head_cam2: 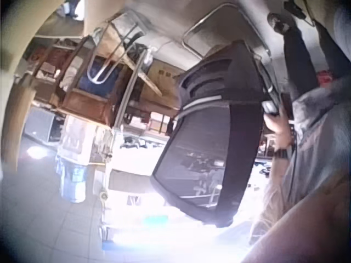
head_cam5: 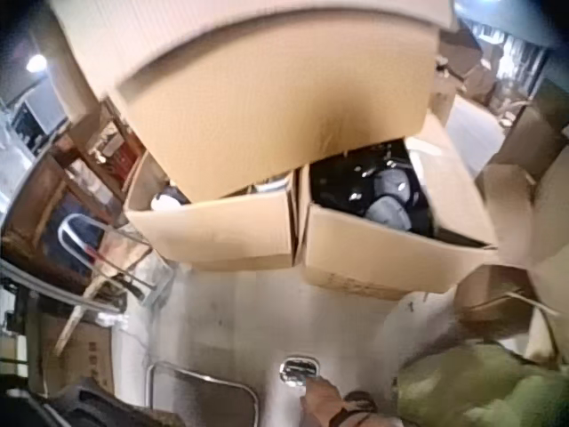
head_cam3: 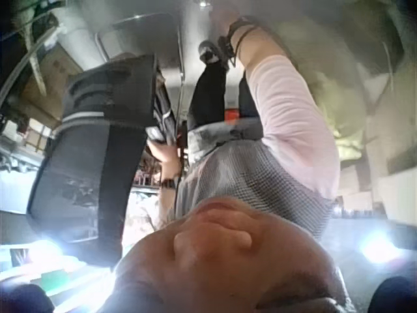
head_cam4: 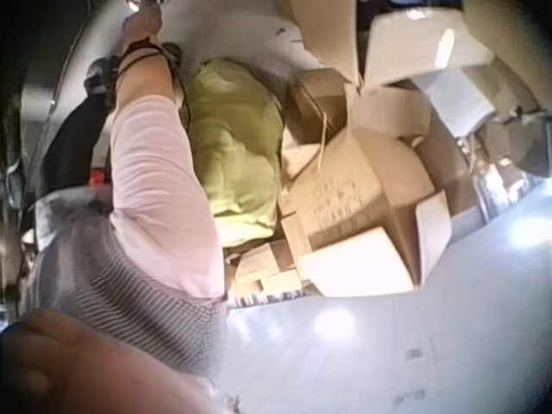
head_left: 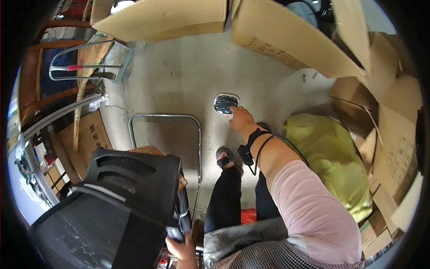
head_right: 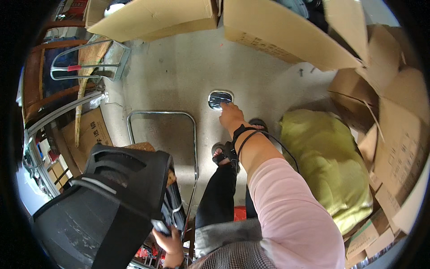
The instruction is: Manually assembling and sorting small plastic and glass electronic components at a factory workstation.
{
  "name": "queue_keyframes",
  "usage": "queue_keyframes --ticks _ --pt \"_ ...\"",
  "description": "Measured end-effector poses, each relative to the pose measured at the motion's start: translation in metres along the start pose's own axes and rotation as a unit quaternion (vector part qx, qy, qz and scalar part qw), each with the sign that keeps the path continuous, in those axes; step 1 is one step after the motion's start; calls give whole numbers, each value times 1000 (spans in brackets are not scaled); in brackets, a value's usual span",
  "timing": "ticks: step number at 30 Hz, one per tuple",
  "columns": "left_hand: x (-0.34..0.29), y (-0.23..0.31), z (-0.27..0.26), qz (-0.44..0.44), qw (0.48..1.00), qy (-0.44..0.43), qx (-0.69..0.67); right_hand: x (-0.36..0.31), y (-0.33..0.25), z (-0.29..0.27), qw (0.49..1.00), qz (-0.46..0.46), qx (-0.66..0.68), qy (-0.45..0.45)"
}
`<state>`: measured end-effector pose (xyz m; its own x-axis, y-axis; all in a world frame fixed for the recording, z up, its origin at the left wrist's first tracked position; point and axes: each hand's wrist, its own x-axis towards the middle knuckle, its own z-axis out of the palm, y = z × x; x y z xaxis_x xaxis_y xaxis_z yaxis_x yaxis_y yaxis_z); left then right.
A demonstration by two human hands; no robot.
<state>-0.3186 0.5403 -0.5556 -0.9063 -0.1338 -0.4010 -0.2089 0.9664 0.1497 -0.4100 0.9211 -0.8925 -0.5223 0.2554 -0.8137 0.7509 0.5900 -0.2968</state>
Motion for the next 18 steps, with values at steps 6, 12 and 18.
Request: queue_keyframes --ticks 6,12,18 --pt "-17 -64 27 131 951 48 275 113 12 62 997 8 -54 46" --pt "13 -73 46 152 951 -18 269 158 25 102 985 20 -156 71" --pt "4 -63 28 164 958 -41 231 157 33 87 994 -43 -34 99"
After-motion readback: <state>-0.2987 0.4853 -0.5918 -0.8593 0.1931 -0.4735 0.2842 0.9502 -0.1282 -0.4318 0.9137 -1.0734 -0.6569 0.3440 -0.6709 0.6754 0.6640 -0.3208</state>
